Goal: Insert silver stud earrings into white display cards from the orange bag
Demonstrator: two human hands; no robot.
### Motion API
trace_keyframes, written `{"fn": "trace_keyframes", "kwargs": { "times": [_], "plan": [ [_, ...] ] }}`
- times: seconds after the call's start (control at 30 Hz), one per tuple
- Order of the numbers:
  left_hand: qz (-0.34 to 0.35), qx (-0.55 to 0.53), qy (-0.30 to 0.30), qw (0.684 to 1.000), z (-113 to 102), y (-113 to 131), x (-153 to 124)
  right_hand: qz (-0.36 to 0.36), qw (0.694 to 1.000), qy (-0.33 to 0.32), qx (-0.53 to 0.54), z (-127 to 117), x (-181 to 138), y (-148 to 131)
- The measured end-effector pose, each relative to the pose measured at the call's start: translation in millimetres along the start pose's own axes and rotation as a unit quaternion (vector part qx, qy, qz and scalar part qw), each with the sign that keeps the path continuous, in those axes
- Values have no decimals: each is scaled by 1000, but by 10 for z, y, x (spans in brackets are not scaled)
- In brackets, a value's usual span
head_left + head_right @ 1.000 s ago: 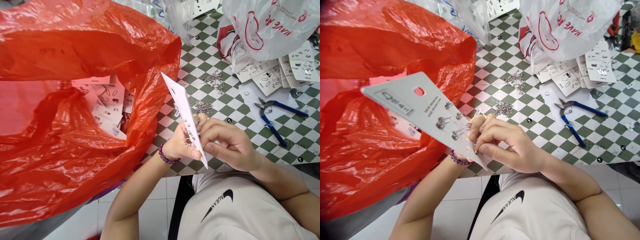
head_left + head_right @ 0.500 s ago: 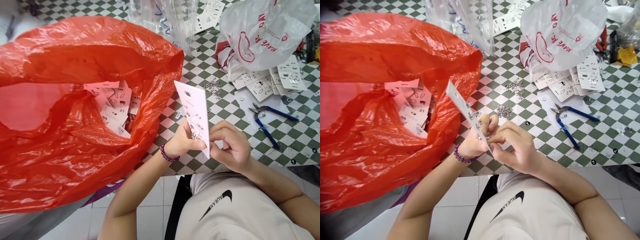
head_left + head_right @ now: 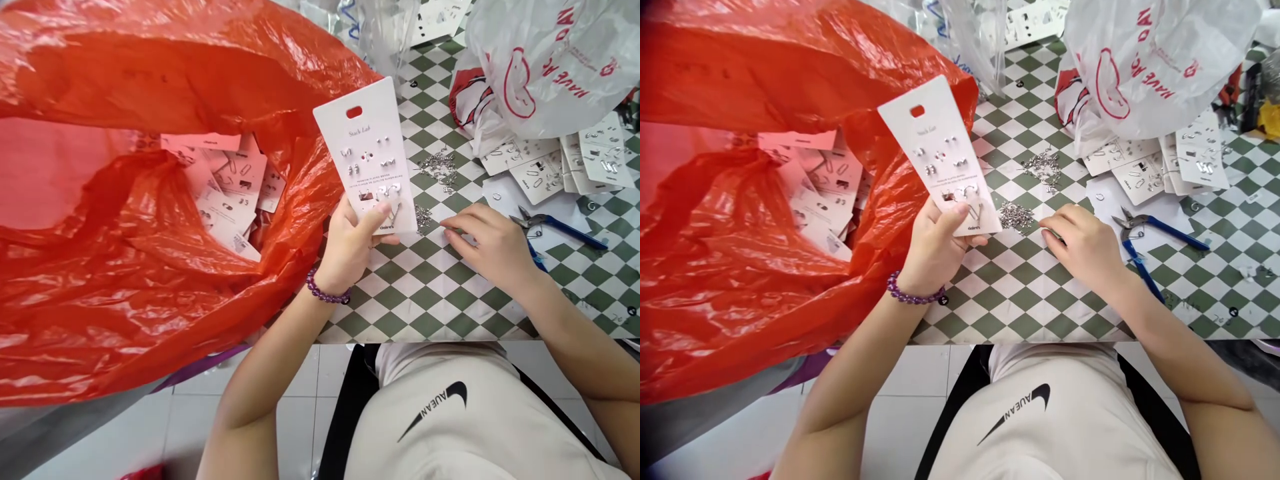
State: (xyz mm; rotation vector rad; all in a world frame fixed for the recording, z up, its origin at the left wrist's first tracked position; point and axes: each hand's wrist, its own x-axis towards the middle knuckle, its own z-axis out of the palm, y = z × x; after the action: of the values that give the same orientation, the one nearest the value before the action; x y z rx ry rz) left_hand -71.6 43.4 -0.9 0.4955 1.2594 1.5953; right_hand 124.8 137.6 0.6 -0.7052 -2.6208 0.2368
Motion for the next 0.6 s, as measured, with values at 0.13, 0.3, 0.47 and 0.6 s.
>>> {"fn": "trace_keyframes", "kwargs": {
  "times": [0.13, 0.3, 0.47, 0.6],
  "plan": [
    [-9, -6, 16, 1000, -30, -6, 36, -43, 998, -32, -46, 96, 36, -60],
    [-22, 5, 13, 1000, -22, -15, 36, -28, 994, -54, -88, 196, 95, -138],
    [-39, -3, 4, 999, 8, -4, 15, -22, 993, -43, -110, 245, 124, -160],
    [-41, 34, -25, 998, 37, -17, -10, -23, 995, -12, -99, 215, 127, -142]
  ]
}}
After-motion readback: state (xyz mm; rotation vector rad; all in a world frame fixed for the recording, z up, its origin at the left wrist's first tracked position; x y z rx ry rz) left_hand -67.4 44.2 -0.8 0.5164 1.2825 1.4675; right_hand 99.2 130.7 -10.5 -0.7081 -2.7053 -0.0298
